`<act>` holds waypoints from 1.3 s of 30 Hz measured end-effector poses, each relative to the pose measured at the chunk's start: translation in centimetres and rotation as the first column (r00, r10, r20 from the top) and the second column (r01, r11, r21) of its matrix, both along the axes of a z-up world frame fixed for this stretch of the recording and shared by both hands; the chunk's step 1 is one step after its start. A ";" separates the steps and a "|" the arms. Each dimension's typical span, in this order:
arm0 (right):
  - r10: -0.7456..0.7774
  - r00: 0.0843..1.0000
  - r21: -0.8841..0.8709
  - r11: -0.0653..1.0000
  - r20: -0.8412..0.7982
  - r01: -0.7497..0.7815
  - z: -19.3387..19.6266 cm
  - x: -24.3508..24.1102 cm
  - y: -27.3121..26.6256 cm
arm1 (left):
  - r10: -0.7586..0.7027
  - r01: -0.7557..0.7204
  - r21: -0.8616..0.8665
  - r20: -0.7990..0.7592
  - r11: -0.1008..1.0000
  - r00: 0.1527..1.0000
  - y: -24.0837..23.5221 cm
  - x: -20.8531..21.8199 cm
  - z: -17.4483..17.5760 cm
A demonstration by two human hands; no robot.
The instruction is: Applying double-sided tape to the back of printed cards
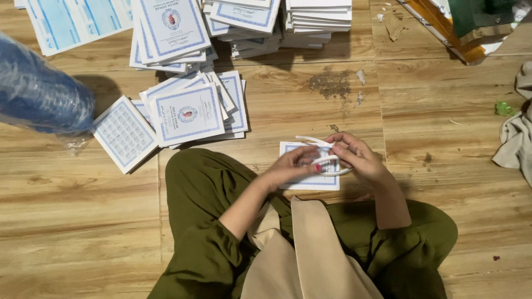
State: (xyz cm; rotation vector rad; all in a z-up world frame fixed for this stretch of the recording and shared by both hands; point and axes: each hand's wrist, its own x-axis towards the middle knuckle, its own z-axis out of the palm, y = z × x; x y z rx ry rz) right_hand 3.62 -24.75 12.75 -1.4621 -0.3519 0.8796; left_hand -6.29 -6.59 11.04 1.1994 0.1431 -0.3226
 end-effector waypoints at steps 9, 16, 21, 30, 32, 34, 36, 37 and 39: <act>0.109 0.955 -0.210 0.976 0.274 -0.051 5.3 -1.8 0.0 | -0.026 -0.112 0.341 0.376 0.933 0.926 -1.8 0.9 1.9; 0.348 0.760 -0.533 0.846 0.549 -0.002 6.1 -4.1 1.8 | -0.136 0.046 0.334 0.252 0.942 0.958 -3.9 0.2 -3.1; 0.388 0.661 -0.547 0.836 0.642 0.040 6.5 -5.3 2.8 | -0.164 0.039 0.417 0.270 0.908 0.949 -4.4 0.6 -3.2; -0.134 0.692 -0.200 0.903 0.710 0.380 4.3 -4.8 0.9 | 0.083 -0.027 -0.327 0.156 0.945 0.984 -4.4 -1.9 -1.7; -0.159 0.733 -0.176 0.917 0.662 0.358 4.8 -4.9 1.2 | 0.079 -0.037 -0.226 0.181 0.973 0.980 -3.6 -1.6 -0.7; -0.173 0.774 -0.155 0.931 0.609 0.330 5.1 -5.4 1.6 | 0.082 -0.056 -0.128 0.204 0.990 0.976 -3.2 -1.4 0.2; -0.044 0.683 -0.270 0.899 0.729 0.346 5.5 -5.8 2.1 | 0.035 -0.086 0.161 0.299 0.983 0.954 -2.9 -0.8 1.1; -0.043 0.684 -0.270 0.899 0.728 0.345 5.4 -5.9 2.2 | 0.035 -0.087 0.161 0.299 0.983 0.954 -2.8 -0.7 2.1; 0.067 0.629 -0.389 0.834 0.775 0.391 5.1 -6.4 2.3 | -0.047 -0.131 0.480 0.341 0.867 0.939 -2.7 -0.8 4.0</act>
